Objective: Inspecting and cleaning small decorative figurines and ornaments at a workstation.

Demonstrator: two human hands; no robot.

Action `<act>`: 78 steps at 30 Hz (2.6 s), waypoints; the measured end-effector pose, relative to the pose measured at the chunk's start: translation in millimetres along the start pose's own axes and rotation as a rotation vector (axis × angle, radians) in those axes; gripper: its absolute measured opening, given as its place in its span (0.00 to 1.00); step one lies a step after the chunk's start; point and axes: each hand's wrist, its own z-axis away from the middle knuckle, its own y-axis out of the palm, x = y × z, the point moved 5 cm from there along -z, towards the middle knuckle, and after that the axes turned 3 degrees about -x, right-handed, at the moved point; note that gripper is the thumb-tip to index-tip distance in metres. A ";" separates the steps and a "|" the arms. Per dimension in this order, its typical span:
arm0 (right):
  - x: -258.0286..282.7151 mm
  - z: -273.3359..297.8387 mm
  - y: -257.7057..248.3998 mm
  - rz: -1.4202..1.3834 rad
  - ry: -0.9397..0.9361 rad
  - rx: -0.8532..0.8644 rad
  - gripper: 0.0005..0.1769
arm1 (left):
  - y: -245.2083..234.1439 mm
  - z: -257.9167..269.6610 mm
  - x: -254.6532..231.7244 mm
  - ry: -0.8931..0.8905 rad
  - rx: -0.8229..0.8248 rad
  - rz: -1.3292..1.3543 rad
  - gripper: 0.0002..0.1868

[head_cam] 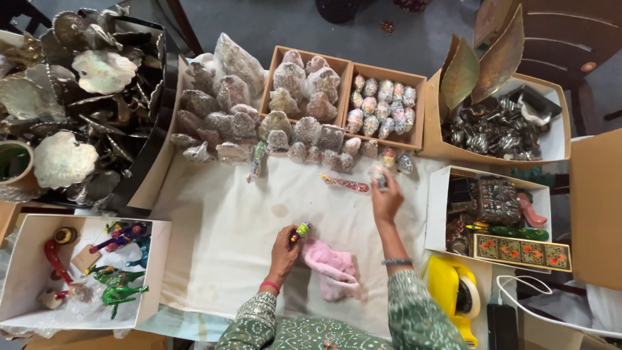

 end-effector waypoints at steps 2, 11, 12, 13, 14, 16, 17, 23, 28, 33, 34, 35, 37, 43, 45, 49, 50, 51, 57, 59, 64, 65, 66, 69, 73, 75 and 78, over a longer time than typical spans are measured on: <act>-8.6 2.2 -30.6 -0.008 -0.010 -0.095 0.20 | -0.3 -1.8 -1.9 0.005 0.003 0.005 0.19; -62.0 -53.4 -69.5 0.229 0.041 -0.312 0.20 | 2.2 0.1 3.6 0.064 -0.011 -0.018 0.20; -64.6 -61.4 -64.6 0.271 0.015 -0.271 0.20 | 3.0 0.0 5.1 0.074 -0.015 -0.029 0.20; -70.0 -65.3 -59.3 0.268 0.012 -0.269 0.20 | 2.0 0.1 3.1 0.073 -0.019 -0.028 0.20; -76.4 -69.5 -52.1 0.264 0.022 -0.239 0.20 | 1.4 -0.2 1.7 0.067 -0.018 -0.019 0.20; -89.0 -73.7 -41.0 0.263 0.031 -0.202 0.21 | 0.5 1.1 -1.5 0.055 -0.017 -0.010 0.20; -95.5 -74.3 -35.7 0.244 0.043 -0.173 0.21 | -0.1 1.1 -2.9 0.037 -0.011 -0.010 0.20; -107.0 -66.0 -28.3 0.289 -0.016 -0.132 0.23 | -2.1 0.0 -9.0 0.006 0.004 -0.021 0.19; -81.7 -17.9 -32.7 0.174 0.109 -0.190 0.23 | -4.7 -0.4 -10.1 0.040 -0.021 0.005 0.19; 10.9 30.2 19.8 -0.032 -0.103 0.217 0.13 | -2.4 -2.2 -6.6 0.030 -0.002 -0.066 0.20; 24.4 31.2 26.4 -0.033 -0.102 0.213 0.13 | -2.5 0.1 -7.4 0.033 -0.001 -0.068 0.20; 44.2 31.4 34.0 0.019 -0.226 0.206 0.17 | -2.6 -0.1 -7.2 0.015 0.008 -0.040 0.20; 65.4 31.6 48.5 0.075 -0.345 0.188 0.21 | -0.2 0.4 -3.4 0.004 0.025 -0.013 0.20; 66.0 25.4 68.5 0.235 -0.348 0.356 0.24 | 0.7 0.8 -3.5 0.051 0.004 -0.061 0.20; 58.8 26.6 64.6 0.517 -0.355 0.520 0.06 | -0.8 0.7 -5.1 0.059 -0.006 -0.044 0.20; 44.0 25.9 12.2 0.421 -0.534 0.433 0.03 | 3.5 -0.7 3.6 0.069 -0.004 -0.061 0.21; 46.9 26.5 -3.4 0.327 -0.597 0.414 0.07 | 4.5 -0.7 3.1 0.068 -0.005 -0.060 0.20; 51.6 29.2 -16.4 0.225 -0.658 0.394 0.10 | 1.3 -0.8 3.7 0.066 -0.008 -0.067 0.20; -10.1 69.2 -5.5 0.077 0.059 0.302 0.11 | 1.9 1.5 0.8 0.081 -0.023 -0.056 0.18; -4.0 97.0 11.9 0.116 0.207 0.306 0.18 | 2.0 1.1 1.7 0.093 -0.026 -0.067 0.19; 10.8 124.6 45.6 0.189 0.478 0.259 0.31 | 2.2 3.1 0.8 0.099 -0.016 -0.085 0.19; 15.1 117.7 47.6 0.222 0.535 0.187 0.32 | 1.5 1.7 0.0 0.079 -0.007 -0.082 0.19; 19.7 111.2 49.3 0.254 0.591 0.114 0.33 | 0.7 0.4 -1.0 0.060 0.002 -0.079 0.19; 12.2 109.3 55.2 0.197 0.711 0.123 0.34 | 2.2 0.7 4.0 0.119 -0.008 -0.067 0.19; -21.3 99.6 47.7 0.230 0.434 -0.036 0.29 | 3.4 -2.1 10.1 0.102 0.011 -0.073 0.20; -47.1 89.9 35.2 0.120 0.347 0.075 0.25 | 3.3 -3.9 11.0 0.115 0.015 -0.086 0.20; -58.6 82.6 -33.2 0.095 0.165 -0.062 0.20 | 2.0 -3.7 9.8 0.058 0.037 -0.049 0.20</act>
